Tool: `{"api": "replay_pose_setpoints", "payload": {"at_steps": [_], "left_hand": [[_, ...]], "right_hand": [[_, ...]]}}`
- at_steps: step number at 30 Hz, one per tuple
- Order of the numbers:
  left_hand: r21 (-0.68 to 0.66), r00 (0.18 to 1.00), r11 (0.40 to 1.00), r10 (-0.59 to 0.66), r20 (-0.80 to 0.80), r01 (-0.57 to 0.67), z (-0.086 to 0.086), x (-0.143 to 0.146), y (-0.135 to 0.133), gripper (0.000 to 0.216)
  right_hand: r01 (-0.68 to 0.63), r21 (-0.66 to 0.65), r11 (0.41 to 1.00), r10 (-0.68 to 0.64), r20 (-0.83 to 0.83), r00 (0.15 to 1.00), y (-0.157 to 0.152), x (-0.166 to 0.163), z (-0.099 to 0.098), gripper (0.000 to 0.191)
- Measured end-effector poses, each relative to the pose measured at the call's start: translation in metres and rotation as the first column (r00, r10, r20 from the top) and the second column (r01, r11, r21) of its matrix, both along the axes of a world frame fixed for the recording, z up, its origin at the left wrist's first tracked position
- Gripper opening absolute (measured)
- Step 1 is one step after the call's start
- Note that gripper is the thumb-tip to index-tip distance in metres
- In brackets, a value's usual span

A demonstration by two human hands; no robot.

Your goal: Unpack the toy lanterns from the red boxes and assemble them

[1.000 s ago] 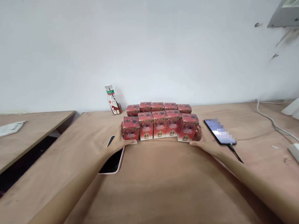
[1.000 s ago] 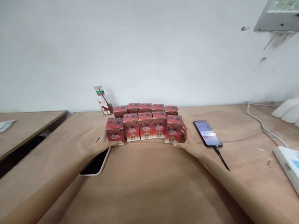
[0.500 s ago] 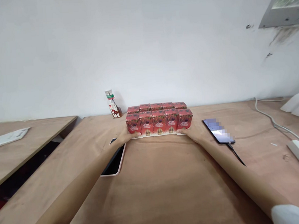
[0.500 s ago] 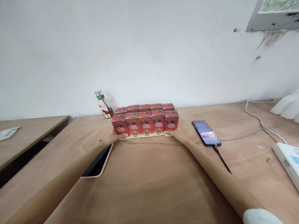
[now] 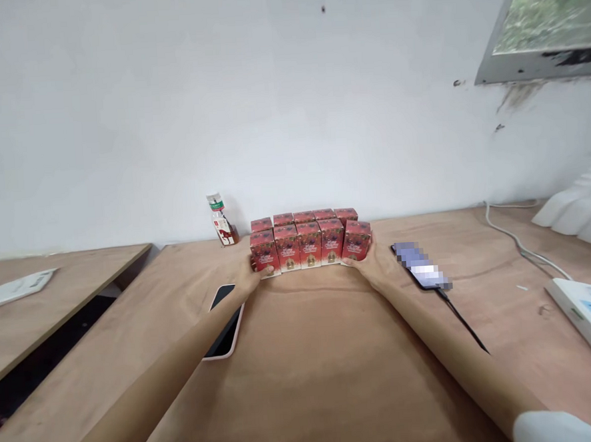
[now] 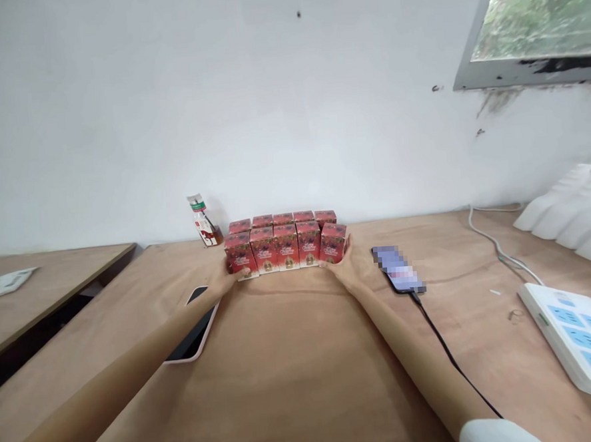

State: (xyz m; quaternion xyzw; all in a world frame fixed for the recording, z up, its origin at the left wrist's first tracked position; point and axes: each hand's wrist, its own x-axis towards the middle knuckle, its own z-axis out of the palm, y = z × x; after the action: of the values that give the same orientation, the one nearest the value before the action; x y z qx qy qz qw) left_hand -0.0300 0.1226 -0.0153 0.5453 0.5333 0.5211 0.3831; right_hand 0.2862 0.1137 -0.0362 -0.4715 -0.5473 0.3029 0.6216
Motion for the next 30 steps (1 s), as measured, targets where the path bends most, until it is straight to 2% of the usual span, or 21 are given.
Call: {"api": "replay_pose_setpoints", "payload": {"at_steps": [2,4,6,8,11,14,16,20,23,26,30], "left_hand": [[-0.009,0.992,0.993,0.121,-0.025,-0.121,0.005,0.0,-0.012,0.075],[0.067,0.971,0.972,0.23,-0.061,-0.226,0.016,-0.001,-0.029,0.072],[0.218,0.938,0.925,0.335,-0.087,-0.31,0.028,-0.003,-0.048,0.066],[0.308,0.915,0.897,0.375,-0.152,-0.316,0.037,-0.002,-0.072,0.061],[0.267,0.955,0.956,0.182,-0.232,-0.118,0.036,0.009,-0.107,0.066],[0.143,0.984,0.985,-0.068,-0.165,0.092,0.022,0.026,-0.132,0.074],[0.105,0.977,0.978,-0.166,-0.134,0.18,0.01,0.038,-0.141,0.074],[0.081,0.985,0.984,-0.15,-0.086,0.157,-0.007,0.053,-0.141,0.08],[0.017,0.988,0.988,-0.155,-0.013,0.156,-0.012,0.055,-0.139,0.09],[-0.031,0.992,0.992,-0.121,-0.046,0.12,-0.011,0.053,-0.14,0.082],[-0.065,0.987,0.992,-0.114,-0.114,0.107,-0.007,0.052,-0.141,0.069]], "right_hand": [[0.104,-0.026,0.994,-0.105,-0.007,0.994,-0.007,-0.001,-0.006,0.12],[0.184,-0.059,0.981,-0.183,0.024,0.983,-0.016,-0.002,-0.01,0.115],[0.192,-0.067,0.979,-0.187,0.08,0.979,-0.03,-0.006,-0.011,0.103],[0.117,-0.051,0.992,-0.109,0.135,0.985,-0.05,-0.014,-0.011,0.095],[-0.131,-0.045,0.99,0.136,0.148,0.98,-0.087,-0.031,-0.008,0.092],[-0.427,-0.074,0.901,0.433,0.091,0.897,-0.119,-0.046,-0.001,0.079],[-0.499,-0.105,0.86,0.507,0.07,0.859,-0.13,-0.053,0.003,0.066],[-0.387,-0.177,0.905,0.396,0.02,0.918,-0.13,-0.058,0.003,0.053],[-0.36,-0.215,0.908,0.364,-0.022,0.931,-0.125,-0.058,-0.001,0.049],[-0.314,-0.226,0.922,0.329,0.032,0.944,-0.125,-0.059,-0.003,0.049],[-0.185,-0.245,0.952,0.226,0.149,0.963,-0.129,-0.06,-0.004,0.053]]}}
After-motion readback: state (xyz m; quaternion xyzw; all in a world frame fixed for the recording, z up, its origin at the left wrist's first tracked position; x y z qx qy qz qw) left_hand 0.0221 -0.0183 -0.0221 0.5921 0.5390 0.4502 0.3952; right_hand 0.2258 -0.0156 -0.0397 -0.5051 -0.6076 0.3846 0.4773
